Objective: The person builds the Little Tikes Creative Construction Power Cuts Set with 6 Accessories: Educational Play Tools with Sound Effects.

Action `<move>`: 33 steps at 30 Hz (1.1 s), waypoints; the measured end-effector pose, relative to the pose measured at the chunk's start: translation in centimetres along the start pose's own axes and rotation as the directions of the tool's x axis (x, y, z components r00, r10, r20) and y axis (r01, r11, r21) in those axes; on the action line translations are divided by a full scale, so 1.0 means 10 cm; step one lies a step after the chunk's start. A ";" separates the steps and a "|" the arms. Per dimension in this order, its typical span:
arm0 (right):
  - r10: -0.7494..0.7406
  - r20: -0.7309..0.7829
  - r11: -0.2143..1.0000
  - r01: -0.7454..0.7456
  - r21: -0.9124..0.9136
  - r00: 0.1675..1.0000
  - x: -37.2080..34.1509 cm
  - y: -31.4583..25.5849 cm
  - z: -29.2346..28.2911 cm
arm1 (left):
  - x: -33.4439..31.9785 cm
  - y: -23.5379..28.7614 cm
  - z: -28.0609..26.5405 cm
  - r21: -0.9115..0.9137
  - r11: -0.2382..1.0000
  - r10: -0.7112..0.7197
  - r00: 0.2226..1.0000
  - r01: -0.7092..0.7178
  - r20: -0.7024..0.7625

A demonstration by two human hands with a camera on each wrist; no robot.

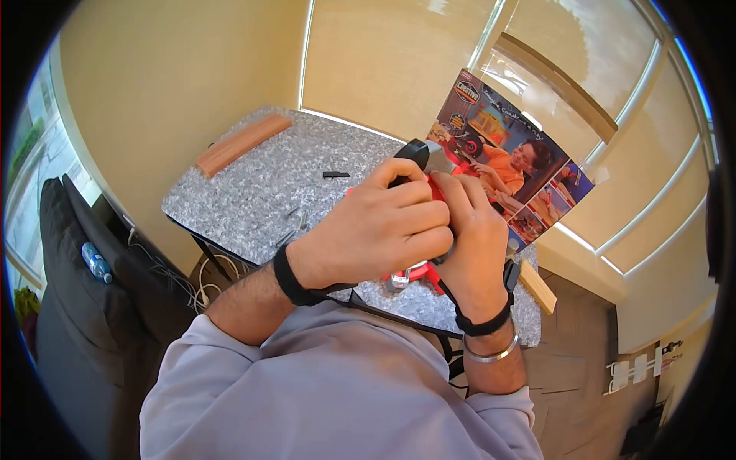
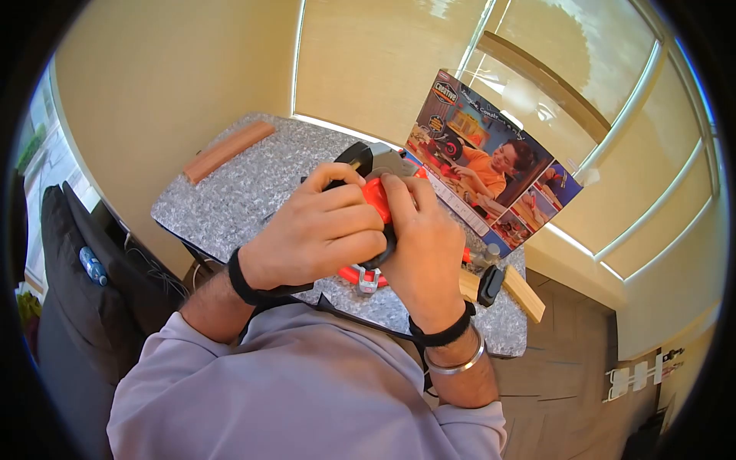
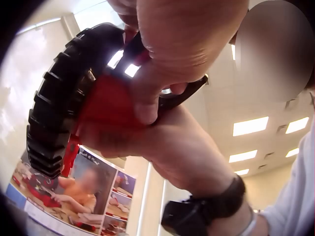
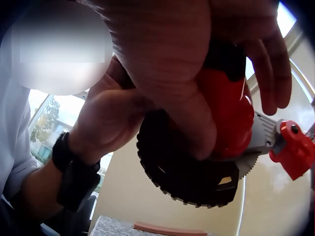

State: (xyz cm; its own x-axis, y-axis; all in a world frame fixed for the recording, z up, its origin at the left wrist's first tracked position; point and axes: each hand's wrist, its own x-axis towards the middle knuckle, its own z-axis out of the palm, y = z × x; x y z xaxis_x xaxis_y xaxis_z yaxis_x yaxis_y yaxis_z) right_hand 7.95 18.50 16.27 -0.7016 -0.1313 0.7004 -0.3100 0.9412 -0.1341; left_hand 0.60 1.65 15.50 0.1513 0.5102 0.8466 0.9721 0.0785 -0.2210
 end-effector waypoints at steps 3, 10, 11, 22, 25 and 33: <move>-0.030 -0.019 1.000 0.030 -0.001 0.999 -0.07 0.10 0.06 | -0.02 0.02 0.06 -0.021 1.000 0.013 1.000 -0.013 0.021; -0.073 0.109 0.988 0.057 0.143 0.991 -0.01 0.28 0.00 | -0.02 -0.06 0.11 -0.108 0.993 -0.040 0.998 0.045 0.045; -0.007 0.154 0.974 -0.028 0.223 0.988 0.01 0.33 -0.03 | -0.01 -0.09 0.08 -0.112 0.993 -0.040 0.998 0.046 0.048; 0.421 0.362 0.533 -0.550 0.643 0.832 0.38 1.09 -0.30 | -0.29 -1.02 0.31 -0.451 0.561 -0.537 0.720 0.694 0.440; 0.335 0.416 0.568 -0.533 0.627 0.845 0.47 1.28 -0.16 | -0.26 -1.14 0.59 -0.430 0.618 -0.451 0.745 0.658 0.492; 0.175 0.495 0.489 -0.512 0.706 0.851 0.57 1.76 0.23 | -0.35 -1.47 1.03 -0.310 0.681 -0.516 0.735 0.663 0.439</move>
State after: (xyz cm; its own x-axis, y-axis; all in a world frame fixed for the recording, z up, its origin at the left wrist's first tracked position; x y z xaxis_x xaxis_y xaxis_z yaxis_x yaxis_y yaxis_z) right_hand -2.96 33.59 16.26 -0.9690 -0.1013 0.2254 -0.2460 0.3079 -0.9191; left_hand -16.06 7.47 10.78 -0.4695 0.7105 0.5243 0.8180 0.1264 0.5612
